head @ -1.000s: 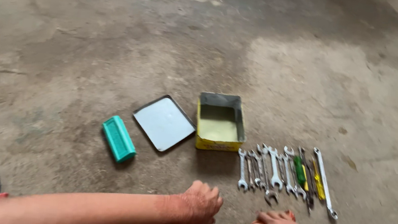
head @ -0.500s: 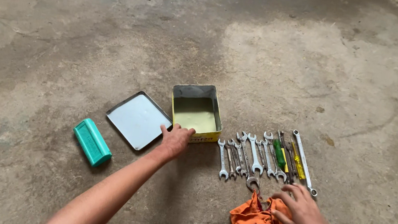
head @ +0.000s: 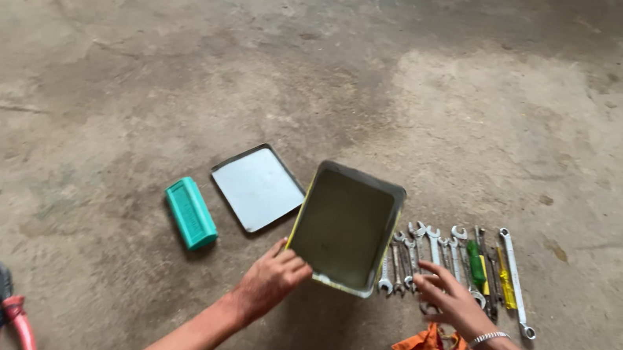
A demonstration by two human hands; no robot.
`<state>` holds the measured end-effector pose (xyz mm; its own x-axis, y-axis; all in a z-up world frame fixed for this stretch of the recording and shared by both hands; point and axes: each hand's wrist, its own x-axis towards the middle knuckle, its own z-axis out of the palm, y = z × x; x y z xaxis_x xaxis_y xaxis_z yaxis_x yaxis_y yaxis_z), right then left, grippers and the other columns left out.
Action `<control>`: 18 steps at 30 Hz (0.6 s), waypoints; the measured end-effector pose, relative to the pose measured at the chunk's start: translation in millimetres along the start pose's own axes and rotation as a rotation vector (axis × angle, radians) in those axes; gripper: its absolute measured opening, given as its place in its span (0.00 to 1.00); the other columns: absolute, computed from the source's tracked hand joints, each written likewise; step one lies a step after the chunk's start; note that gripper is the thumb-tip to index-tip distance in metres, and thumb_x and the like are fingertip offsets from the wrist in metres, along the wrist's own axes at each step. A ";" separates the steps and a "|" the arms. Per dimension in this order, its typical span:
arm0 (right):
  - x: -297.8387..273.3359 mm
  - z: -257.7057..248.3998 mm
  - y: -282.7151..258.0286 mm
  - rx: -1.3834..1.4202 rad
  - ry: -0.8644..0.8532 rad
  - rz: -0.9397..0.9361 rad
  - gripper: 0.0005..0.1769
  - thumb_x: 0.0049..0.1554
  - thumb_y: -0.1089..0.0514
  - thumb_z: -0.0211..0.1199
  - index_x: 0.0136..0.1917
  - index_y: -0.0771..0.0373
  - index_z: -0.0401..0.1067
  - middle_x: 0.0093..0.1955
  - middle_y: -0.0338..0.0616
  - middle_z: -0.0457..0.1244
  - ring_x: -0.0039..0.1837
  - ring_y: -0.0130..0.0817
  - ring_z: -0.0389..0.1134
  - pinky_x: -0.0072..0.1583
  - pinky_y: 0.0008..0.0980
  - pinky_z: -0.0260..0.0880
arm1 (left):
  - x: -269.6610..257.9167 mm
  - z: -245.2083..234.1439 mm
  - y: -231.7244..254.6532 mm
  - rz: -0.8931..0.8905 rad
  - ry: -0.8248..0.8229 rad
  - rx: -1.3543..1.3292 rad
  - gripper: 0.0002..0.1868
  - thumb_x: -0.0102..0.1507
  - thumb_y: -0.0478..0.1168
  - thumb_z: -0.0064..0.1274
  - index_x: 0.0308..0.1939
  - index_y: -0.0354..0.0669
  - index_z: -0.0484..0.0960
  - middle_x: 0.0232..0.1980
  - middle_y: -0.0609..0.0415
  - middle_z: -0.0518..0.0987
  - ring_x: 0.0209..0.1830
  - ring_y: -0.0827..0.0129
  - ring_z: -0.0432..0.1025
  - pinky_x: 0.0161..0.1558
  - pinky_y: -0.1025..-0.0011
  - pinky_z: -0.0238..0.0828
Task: The person wipes various tools including screwdrivers, pliers, and wrenches with an orange cloth and arranges them on the floor.
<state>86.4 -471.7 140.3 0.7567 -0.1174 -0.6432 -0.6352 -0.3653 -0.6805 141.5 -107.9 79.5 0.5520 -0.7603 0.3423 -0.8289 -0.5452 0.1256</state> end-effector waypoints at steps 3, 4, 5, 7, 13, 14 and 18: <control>-7.1 38.6 -21.7 0.232 -0.103 0.063 0.48 0.56 0.37 0.62 0.82 0.47 0.47 0.71 0.55 0.65 0.56 0.51 0.77 0.49 0.45 0.83 | -31.0 -19.9 15.4 0.003 -0.042 -0.033 0.08 0.58 0.33 0.52 0.41 0.44 0.79 0.37 0.57 0.77 0.48 0.64 0.74 0.70 0.52 0.60; -6.3 51.3 -25.4 0.229 -0.132 0.082 0.48 0.57 0.40 0.63 0.82 0.49 0.44 0.70 0.57 0.65 0.53 0.52 0.77 0.47 0.44 0.82 | -41.2 -21.9 20.0 -0.003 -0.059 -0.035 0.07 0.58 0.33 0.52 0.40 0.45 0.78 0.36 0.57 0.77 0.47 0.65 0.74 0.70 0.52 0.59; -1.1 64.7 -28.9 0.227 -0.165 0.098 0.48 0.58 0.44 0.64 0.82 0.51 0.42 0.69 0.59 0.66 0.50 0.52 0.77 0.44 0.43 0.81 | -51.9 -22.9 24.2 -0.011 -0.078 -0.033 0.06 0.59 0.34 0.52 0.39 0.47 0.78 0.36 0.58 0.76 0.47 0.65 0.74 0.70 0.51 0.59; 12.2 86.3 -31.4 0.204 -0.222 0.100 0.46 0.58 0.50 0.64 0.81 0.55 0.42 0.64 0.62 0.67 0.44 0.51 0.77 0.42 0.42 0.80 | -71.3 -21.9 33.6 -0.012 -0.094 -0.014 0.06 0.58 0.34 0.52 0.39 0.47 0.78 0.35 0.59 0.76 0.45 0.67 0.74 0.71 0.49 0.57; 27.2 136.7 -25.3 -0.028 -0.296 0.046 0.31 0.60 0.61 0.56 0.75 0.66 0.59 0.43 0.68 0.71 0.34 0.45 0.75 0.38 0.38 0.82 | -120.5 -24.3 51.0 -0.065 -0.238 -0.026 0.07 0.58 0.34 0.54 0.39 0.48 0.78 0.33 0.62 0.76 0.44 0.68 0.74 0.71 0.44 0.53; 25.0 141.1 -26.1 -0.050 -0.298 0.026 0.29 0.60 0.63 0.56 0.74 0.68 0.61 0.41 0.67 0.71 0.34 0.45 0.75 0.38 0.38 0.82 | -126.2 -24.8 52.1 -0.073 -0.252 -0.032 0.07 0.58 0.34 0.54 0.40 0.48 0.78 0.33 0.62 0.76 0.44 0.68 0.74 0.71 0.44 0.53; 17.8 155.4 -32.6 -0.097 -0.297 -0.040 0.29 0.57 0.66 0.57 0.72 0.70 0.61 0.42 0.56 0.72 0.35 0.41 0.76 0.37 0.38 0.81 | -147.6 -23.5 52.0 -0.060 -0.325 -0.083 0.09 0.59 0.34 0.54 0.43 0.46 0.79 0.36 0.62 0.78 0.44 0.68 0.73 0.68 0.44 0.53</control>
<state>96.4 -318.4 96.5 0.6935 0.1686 -0.7004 -0.5768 -0.4526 -0.6800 14.8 -15.8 57.4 0.5890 -0.8079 0.0186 -0.7913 -0.5719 0.2164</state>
